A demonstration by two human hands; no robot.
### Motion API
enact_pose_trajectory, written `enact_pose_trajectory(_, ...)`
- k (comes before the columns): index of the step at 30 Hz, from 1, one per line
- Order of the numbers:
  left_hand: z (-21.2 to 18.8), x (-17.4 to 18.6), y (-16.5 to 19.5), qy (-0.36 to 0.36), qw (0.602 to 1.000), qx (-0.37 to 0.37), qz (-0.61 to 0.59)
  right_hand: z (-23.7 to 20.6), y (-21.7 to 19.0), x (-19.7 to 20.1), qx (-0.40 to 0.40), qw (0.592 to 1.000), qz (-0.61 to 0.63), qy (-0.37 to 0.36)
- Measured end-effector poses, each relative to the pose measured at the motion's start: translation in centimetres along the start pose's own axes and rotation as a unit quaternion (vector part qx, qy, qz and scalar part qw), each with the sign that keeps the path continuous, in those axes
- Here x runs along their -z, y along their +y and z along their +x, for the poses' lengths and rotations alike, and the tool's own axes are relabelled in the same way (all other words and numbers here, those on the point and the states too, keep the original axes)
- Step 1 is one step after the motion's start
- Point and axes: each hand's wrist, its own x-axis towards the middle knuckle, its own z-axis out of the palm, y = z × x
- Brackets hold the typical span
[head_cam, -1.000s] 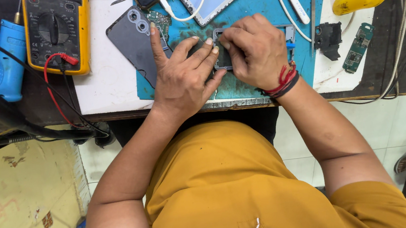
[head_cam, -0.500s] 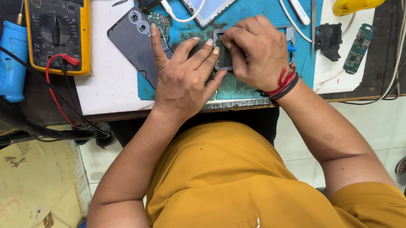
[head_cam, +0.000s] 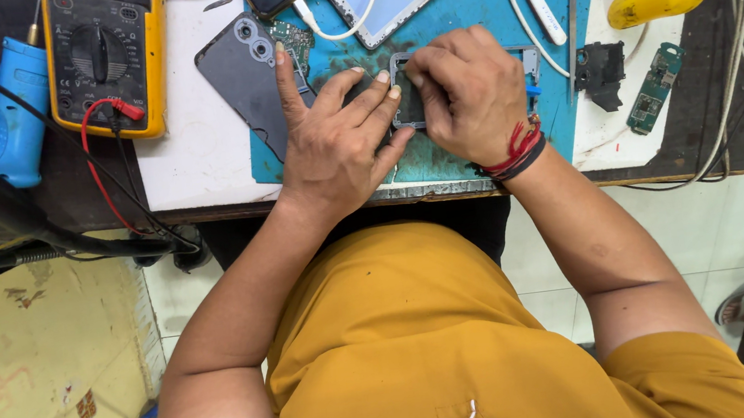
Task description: The person disassembles a smartphone at a repair bench, prying the back cover off the phone frame by hand and separating the housing components. They lift and reposition the phone frame, set the cover aside, and continue working on the exposed frame and internal parts on the mat.
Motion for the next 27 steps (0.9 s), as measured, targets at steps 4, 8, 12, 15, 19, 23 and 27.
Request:
enact_pose_trajectory(4, 0.0, 0.0, 0.0, -0.004, 1.0, 0.002, 0.001, 0.0, 0.0, 0.2, 0.006, 1.0, 0.006, 0.008)
enact_pose_trajectory(8, -0.1, -0.1, 0.0, -0.003, 1.0, 0.003, 0.004, 0.2, 0.0, 0.2, 0.006, 1.0, 0.016, -0.005)
enact_pose_trajectory(12, -0.1, -0.2, -0.1, -0.005, 1.0, 0.003, 0.006, 0.2, -0.1, 0.2, -0.002, 1.0, 0.016, 0.015)
enact_pose_trajectory(15, -0.1, -0.2, -0.2, -0.006, 1.0, 0.004, -0.003, 0.2, -0.1, 0.3, 0.013, 1.0, 0.011, -0.005)
enact_pose_trajectory(19, 0.0, -0.2, -0.2, -0.003, 1.0, -0.002, 0.011, 0.4, -0.1, 0.4, 0.017, 1.0, 0.022, 0.011)
enact_pose_trajectory(23, 0.0, -0.1, -0.2, -0.004, 1.0, 0.0, 0.001, 0.7, -0.2, 0.2, 0.007, 0.999, -0.027, 0.017)
enact_pose_trajectory(27, -0.1, -0.2, -0.2, -0.003, 1.0, 0.004, -0.004, 1.0, -0.7, 0.1, 0.008, 0.999, -0.047, 0.014)
